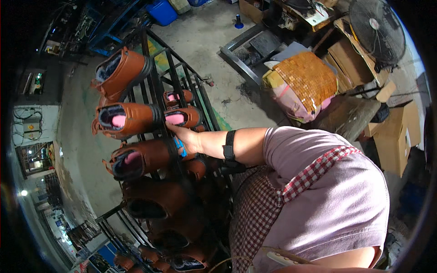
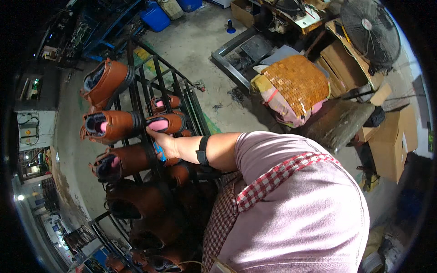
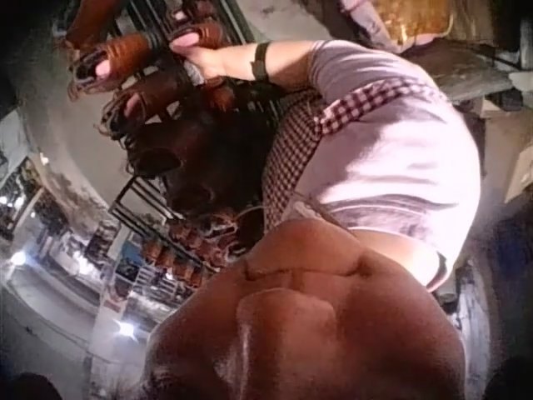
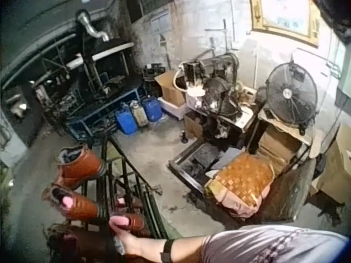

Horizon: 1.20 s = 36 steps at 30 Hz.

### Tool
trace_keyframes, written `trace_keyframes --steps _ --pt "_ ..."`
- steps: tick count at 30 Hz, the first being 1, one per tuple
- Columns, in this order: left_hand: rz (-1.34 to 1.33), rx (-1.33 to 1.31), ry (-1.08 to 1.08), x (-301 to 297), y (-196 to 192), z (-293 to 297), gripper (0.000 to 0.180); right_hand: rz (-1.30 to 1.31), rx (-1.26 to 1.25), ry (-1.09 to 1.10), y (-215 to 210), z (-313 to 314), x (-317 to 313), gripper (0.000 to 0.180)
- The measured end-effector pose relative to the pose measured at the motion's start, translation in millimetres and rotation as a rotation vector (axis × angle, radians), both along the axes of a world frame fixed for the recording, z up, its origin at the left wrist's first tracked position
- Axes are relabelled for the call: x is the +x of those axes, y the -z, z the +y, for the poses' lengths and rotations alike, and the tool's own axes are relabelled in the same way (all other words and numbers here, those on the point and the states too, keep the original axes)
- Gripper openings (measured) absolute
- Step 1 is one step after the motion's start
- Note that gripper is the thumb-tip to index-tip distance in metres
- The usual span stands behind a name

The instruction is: Processing shoe soles using a finishing machine and organizing them on a rack.

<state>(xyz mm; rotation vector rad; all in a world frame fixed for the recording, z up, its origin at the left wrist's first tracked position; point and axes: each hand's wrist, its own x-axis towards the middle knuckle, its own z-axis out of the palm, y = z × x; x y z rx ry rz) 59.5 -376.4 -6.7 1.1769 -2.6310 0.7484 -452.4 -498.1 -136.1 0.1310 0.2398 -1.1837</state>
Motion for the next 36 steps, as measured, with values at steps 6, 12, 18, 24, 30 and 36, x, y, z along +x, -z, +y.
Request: trace_keyframes --steps 6,12,18,24,30,36 --pt "-0.002 -0.064 -0.11 -68 -1 -35 0.031 0.127 0.058 0.098 -22 -51 -101 0.061" --pt "0.028 -0.151 -0.219 -144 6 -92 0.029 0.099 0.013 0.062 -24 -99 -177 0.056" --pt "0.025 -0.239 -0.356 -221 4 -128 0.028 0.103 -0.004 0.051 -26 -162 -247 0.052" --pt "0.0 -0.339 -0.52 -299 8 -155 0.027 0.074 -0.075 0.134 -1 -225 -349 0.054" --pt "-0.057 -0.382 -0.721 -364 36 -102 0.026 0.263 -0.061 0.223 -22 -274 -428 0.041" --pt "-0.125 -0.495 -0.918 -449 82 22 0.026 0.109 -0.479 0.169 31 -279 -528 0.045"
